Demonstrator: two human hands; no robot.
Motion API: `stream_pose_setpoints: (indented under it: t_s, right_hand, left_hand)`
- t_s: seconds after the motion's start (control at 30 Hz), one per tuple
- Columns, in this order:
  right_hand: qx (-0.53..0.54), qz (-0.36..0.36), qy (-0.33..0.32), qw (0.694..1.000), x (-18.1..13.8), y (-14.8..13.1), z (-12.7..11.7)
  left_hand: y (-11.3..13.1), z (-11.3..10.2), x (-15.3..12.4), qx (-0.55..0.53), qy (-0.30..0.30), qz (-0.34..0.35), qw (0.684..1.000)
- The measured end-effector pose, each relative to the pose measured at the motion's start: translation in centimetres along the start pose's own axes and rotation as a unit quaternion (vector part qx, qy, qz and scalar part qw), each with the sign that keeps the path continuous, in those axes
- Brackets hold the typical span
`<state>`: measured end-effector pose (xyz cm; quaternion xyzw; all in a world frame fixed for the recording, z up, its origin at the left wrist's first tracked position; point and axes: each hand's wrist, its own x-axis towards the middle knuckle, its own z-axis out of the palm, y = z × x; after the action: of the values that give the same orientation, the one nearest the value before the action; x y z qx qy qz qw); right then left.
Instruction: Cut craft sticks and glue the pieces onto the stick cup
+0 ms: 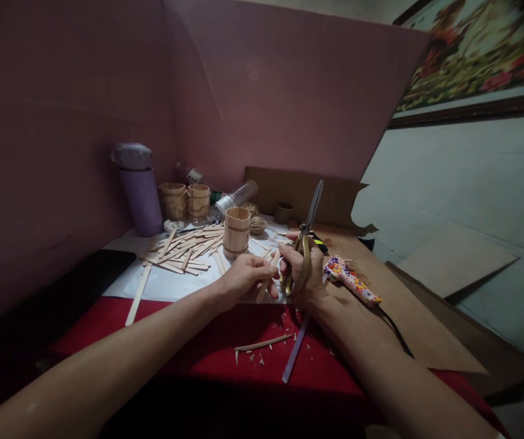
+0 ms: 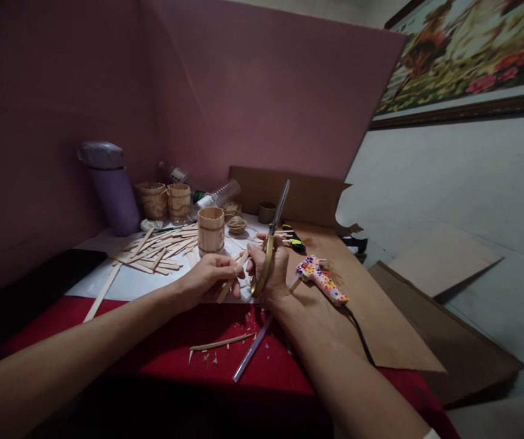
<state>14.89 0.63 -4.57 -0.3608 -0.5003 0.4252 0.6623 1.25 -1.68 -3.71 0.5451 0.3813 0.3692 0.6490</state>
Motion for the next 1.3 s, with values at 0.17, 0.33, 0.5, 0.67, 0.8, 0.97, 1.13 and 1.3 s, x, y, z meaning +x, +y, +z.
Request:
stream_pose_setpoints:
  t_s: [0.17,0.33,0.5,0.67,0.8,0.97,1.13,1.3]
  right_hand:
    - [0.018,0.025,0.040,0.999,0.5,0.2,-0.2]
    - [0.008,0.025,0.026,0.999,0.5,0.1,-0.2]
    - [-0.005,-0.002,-0.018,1.000,0.3,0.1,-0.2]
    - [0.008,-0.023,0.003,1.000,0.6,0.5,-0.3]
    - [0.016,-0.013,0.032,0.999,0.9,1.0,-0.6]
    - [0.024,0.012,0.075,0.997,1.3,1.0,-0.8]
    - [0.026,0.005,0.078,0.997,1.6,1.1,-0.9]
    - [0.011,-0.010,0.057,0.998,1.5,1.2,-0.7]
  left_hand:
    - [0.2,0.1,0.1,-0.026,0.017,-0.016,0.999]
    - [0.3,0.1,0.0,-0.010,0.037,-0.003,0.999]
    - [0.0,0.0,0.1,0.016,0.023,0.002,1.000]
    - [-0.1,-0.7,0.8,0.036,0.133,0.070,0.988]
    - [-0.3,-2.1,1.4,0.168,0.248,0.159,0.941]
    - [-0.5,-2.9,1.5,0.347,0.292,0.175,0.874]
    - [0.1,-2.5,0.9,0.352,0.248,0.200,0.880]
    - [0.1,-0.9,0.6,0.234,0.071,0.096,0.965]
